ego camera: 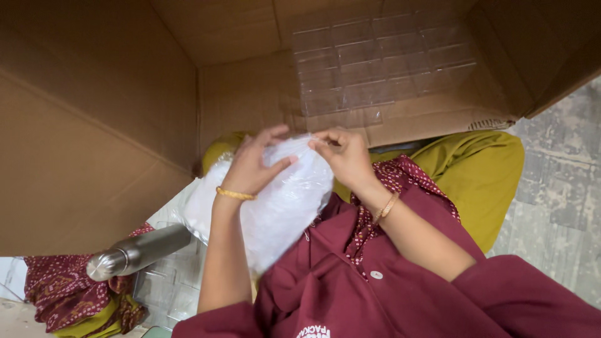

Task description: The person sits on the floor with a large cardboard carton in front of them. They take clear plastic containers, place each into a small plastic bag, twist the bag closed, and set the bagged container into the carton, repeating this for many containers.

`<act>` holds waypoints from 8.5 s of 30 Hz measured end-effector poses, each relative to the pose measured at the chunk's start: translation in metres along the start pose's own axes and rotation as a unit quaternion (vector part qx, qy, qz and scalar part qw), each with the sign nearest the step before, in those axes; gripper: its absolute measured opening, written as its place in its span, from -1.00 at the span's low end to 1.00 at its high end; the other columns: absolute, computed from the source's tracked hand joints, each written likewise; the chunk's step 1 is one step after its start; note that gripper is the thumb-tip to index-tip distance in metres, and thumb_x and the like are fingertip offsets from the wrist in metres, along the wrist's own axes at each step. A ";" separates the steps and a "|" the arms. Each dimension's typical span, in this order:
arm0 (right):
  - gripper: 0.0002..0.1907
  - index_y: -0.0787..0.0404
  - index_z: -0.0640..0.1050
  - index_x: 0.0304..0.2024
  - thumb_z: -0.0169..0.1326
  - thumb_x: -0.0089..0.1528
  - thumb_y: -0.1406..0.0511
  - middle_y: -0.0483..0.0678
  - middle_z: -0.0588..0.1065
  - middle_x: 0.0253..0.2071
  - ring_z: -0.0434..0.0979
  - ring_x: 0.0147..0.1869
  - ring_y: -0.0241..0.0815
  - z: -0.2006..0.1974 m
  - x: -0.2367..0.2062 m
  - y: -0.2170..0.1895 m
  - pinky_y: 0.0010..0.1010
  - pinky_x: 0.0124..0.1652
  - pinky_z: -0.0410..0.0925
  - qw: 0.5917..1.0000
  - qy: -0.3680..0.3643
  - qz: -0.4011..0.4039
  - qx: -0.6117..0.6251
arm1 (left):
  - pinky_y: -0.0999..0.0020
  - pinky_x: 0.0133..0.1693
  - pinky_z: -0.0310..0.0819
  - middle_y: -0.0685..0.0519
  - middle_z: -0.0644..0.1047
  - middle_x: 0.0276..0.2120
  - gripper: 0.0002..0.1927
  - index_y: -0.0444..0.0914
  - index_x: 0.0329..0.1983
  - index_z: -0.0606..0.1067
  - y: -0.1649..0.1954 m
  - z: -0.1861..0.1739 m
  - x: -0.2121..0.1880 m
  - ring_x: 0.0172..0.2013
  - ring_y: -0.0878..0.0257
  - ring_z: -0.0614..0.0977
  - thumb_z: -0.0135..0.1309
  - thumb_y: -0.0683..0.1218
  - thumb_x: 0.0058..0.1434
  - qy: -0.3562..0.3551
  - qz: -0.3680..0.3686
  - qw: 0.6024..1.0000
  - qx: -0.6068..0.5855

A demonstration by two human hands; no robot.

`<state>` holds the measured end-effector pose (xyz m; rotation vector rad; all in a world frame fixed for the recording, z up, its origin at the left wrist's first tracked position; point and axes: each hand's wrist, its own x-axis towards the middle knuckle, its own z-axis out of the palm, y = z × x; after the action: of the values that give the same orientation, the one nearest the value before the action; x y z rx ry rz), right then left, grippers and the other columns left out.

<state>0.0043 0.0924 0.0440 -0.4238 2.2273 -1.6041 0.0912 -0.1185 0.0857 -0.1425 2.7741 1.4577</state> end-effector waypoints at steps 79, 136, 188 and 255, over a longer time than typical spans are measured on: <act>-0.94 0.23 0.62 -0.19 0.13 0.33 0.42 -0.04 0.57 -0.22 0.54 -0.22 -0.33 -0.157 0.061 0.107 -0.47 -0.15 0.48 0.936 0.113 0.017 0.333 | 0.05 -0.23 0.55 -0.11 0.60 -0.29 -0.78 -0.19 -0.08 0.43 -0.020 0.194 0.121 -0.28 -0.03 0.66 0.14 0.01 0.43 0.116 -0.030 0.993 -0.006; -0.43 0.24 0.25 0.30 0.07 0.33 0.15 0.05 0.34 0.29 0.40 0.33 0.08 -0.382 -0.154 0.230 -0.10 0.20 0.48 0.716 0.669 0.077 0.185 | 0.50 -0.02 0.50 0.15 0.55 -0.12 -0.53 -0.28 0.24 0.47 0.030 0.191 0.122 -0.08 0.40 0.55 0.26 -0.21 0.26 -0.006 0.018 0.915 -0.402; -0.62 0.29 0.57 0.06 0.08 0.18 0.51 0.01 0.48 -0.10 0.38 -0.40 -0.22 -0.062 0.073 0.075 -0.41 -0.44 0.30 0.995 0.068 -0.054 -0.046 | 0.04 -0.11 0.53 -0.20 0.61 -0.22 -0.70 -0.18 0.07 0.39 -0.059 0.152 0.107 -0.19 -0.16 0.66 0.02 -0.24 0.27 0.290 -0.154 0.944 0.046; -0.85 0.37 0.64 -0.14 0.22 0.27 0.39 -0.11 0.61 -0.26 0.53 -0.22 -0.38 -0.204 0.013 0.135 -0.55 -0.20 0.40 0.979 0.130 0.091 0.129 | 0.36 -0.13 0.51 0.04 0.58 -0.21 -0.66 -0.35 -0.08 0.53 0.002 0.283 0.167 -0.20 0.30 0.58 0.38 -0.09 0.21 -0.005 -0.117 0.836 -0.535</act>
<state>-0.1044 0.3009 -0.0271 0.0631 2.1203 -1.9020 -0.0859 0.1020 -0.0813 -0.4324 1.4916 2.6473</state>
